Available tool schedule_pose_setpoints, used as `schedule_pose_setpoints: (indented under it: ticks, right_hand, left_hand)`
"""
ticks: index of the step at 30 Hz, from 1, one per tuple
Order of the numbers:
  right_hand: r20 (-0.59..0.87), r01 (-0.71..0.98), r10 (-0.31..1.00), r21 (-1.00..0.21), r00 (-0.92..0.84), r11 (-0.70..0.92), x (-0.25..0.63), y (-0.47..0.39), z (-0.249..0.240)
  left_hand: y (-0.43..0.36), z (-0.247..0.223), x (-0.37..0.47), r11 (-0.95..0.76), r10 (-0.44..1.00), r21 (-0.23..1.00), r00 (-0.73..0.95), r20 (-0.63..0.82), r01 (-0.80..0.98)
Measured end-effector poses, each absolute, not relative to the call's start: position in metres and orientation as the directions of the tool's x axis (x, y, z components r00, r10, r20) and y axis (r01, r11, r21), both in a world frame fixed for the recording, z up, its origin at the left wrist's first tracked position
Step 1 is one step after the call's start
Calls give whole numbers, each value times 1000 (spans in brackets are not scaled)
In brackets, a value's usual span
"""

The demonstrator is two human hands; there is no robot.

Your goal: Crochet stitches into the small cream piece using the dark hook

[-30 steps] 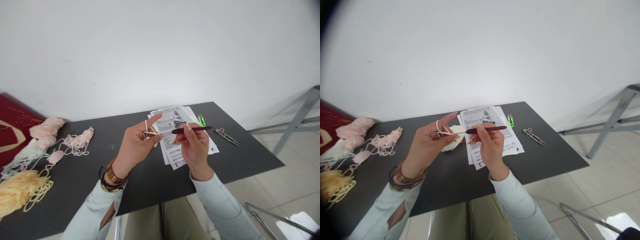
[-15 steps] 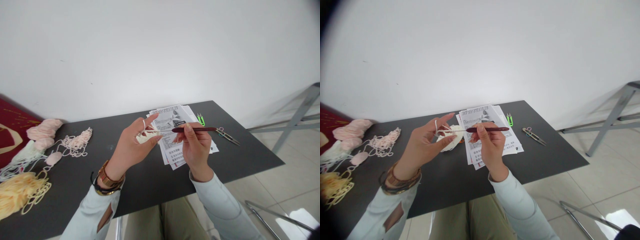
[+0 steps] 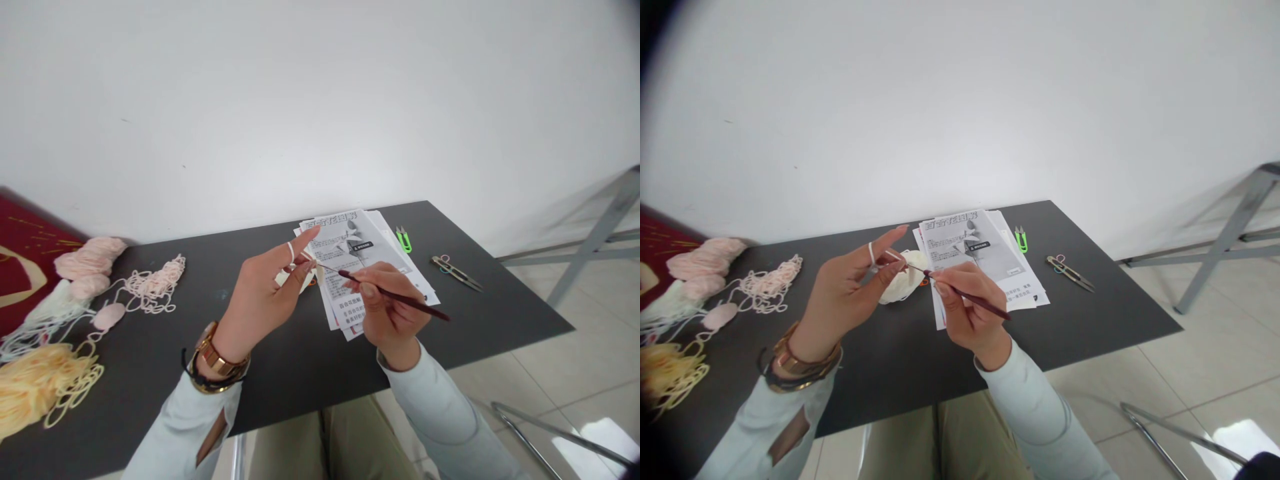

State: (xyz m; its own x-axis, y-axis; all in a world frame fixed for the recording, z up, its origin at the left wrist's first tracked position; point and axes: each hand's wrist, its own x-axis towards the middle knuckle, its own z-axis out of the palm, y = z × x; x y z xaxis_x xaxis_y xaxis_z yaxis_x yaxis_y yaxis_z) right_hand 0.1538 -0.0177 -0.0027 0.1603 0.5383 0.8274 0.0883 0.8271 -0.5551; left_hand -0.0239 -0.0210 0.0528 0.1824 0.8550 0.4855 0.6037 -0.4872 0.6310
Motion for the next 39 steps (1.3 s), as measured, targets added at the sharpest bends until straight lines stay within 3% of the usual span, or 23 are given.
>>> schedule_pose_setpoints:
  ticks: [8, 14, 18, 27, 32, 39]
  right_hand:
    - [830, 156, 523, -552, 191, 819, 153, -18, -5]
    - [816, 104, 558, -575, 152, 812, 154, -22, -2]
    - [786, 89, 602, -616, 143, 783, 155, -24, 0]
    - [876, 152, 478, -482, 66, 863, 158, -21, 3]
    - [705, -15, 666, -684, 244, 730, 152, -22, 3]
    - [508, -315, 823, -761, 255, 567, 149, -13, 8]
  left_hand:
    - [-22, 47, -19, -498, 842, 667, 126, 524, 554]
    - [-24, 38, -11, -458, 872, 813, 6, 489, 360]
    - [-27, 35, -6, -445, 876, 846, -53, 480, 294]
    - [-28, 34, -6, -484, 847, 808, -52, 529, 336]
    - [-28, 37, -7, -470, 863, 835, -48, 503, 287]
    - [-29, 37, -10, -511, 838, 780, 9, 545, 361]
